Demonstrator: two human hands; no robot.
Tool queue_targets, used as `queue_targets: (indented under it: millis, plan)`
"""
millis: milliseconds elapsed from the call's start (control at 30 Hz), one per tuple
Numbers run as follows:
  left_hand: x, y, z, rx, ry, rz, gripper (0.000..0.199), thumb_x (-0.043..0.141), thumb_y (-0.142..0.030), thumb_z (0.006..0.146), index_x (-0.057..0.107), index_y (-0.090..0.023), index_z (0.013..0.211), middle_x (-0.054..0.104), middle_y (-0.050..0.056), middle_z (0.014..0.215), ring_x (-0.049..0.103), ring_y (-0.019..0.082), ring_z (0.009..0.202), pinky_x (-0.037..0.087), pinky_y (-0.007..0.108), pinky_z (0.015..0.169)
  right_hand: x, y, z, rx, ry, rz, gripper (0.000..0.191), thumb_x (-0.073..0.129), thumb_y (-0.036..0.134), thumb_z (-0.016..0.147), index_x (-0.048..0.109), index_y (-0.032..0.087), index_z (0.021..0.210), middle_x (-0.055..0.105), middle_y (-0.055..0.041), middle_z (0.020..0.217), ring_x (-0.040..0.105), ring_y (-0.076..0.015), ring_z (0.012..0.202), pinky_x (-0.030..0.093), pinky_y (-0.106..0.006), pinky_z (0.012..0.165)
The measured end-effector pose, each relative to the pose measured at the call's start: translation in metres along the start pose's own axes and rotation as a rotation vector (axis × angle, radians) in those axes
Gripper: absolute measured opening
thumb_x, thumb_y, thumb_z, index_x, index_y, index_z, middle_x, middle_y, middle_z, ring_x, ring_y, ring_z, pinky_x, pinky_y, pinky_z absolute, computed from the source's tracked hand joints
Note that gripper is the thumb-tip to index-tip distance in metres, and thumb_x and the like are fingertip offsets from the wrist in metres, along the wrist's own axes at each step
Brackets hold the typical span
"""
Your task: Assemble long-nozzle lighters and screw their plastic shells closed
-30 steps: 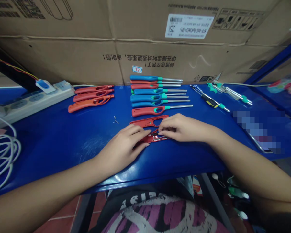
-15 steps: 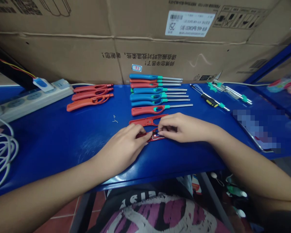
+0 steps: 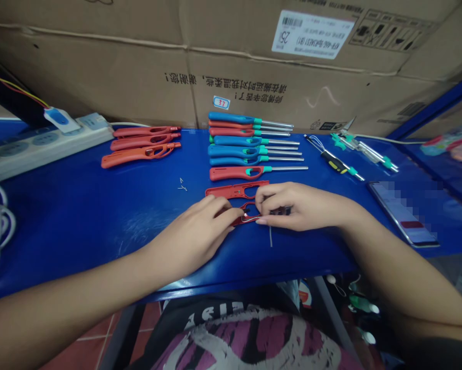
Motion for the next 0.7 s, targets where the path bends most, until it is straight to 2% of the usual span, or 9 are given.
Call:
queue_targets:
  millis: [267,467,700]
  plan:
    - [0.003,0.001,0.001,0.003,-0.019,-0.03,0.032,0.046,-0.021,0.104,0.062,-0.02,0.131,0.059,0.011,0.11,0.056,0.025,0.104,0.052,0.043,0.093,0.012,-0.007,0.009,0.046,-0.129,-0.22,0.035,0.062,0.036,0.096,0.053,0.017,0.067,0.051,0.0012,0.073,0.046,-0.0097,0.062,0.032,-0.025,0.06]
    - [0.003,0.001,0.001,0.013,-0.019,-0.066,0.031,0.045,-0.02,0.104,0.063,-0.02,0.129,0.057,0.01,0.108,0.053,0.024,0.101,0.051,0.043,0.092,0.013,-0.004,0.01,0.044,-0.097,-0.151,0.007,0.059,0.021,0.095,0.064,0.018,0.092,0.065,-0.002,0.088,0.057,-0.0127,0.075,0.036,-0.024,0.066]
    - [0.002,0.001,0.003,0.034,-0.016,-0.059,0.034,0.044,-0.018,0.104,0.063,-0.023,0.131,0.055,0.01,0.108,0.053,0.024,0.101,0.051,0.044,0.092,0.009,-0.003,0.009,0.087,-0.111,-0.018,0.008,0.062,0.012,0.091,0.068,0.017,0.089,0.066,-0.0016,0.087,0.057,-0.0117,0.075,0.042,-0.024,0.069]
Point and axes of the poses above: each hand's wrist, its own z-axis towards the middle knuckle, its own x-axis out of the palm, y = z × x, the point moved 4 cm from there along z, towards the middle knuckle
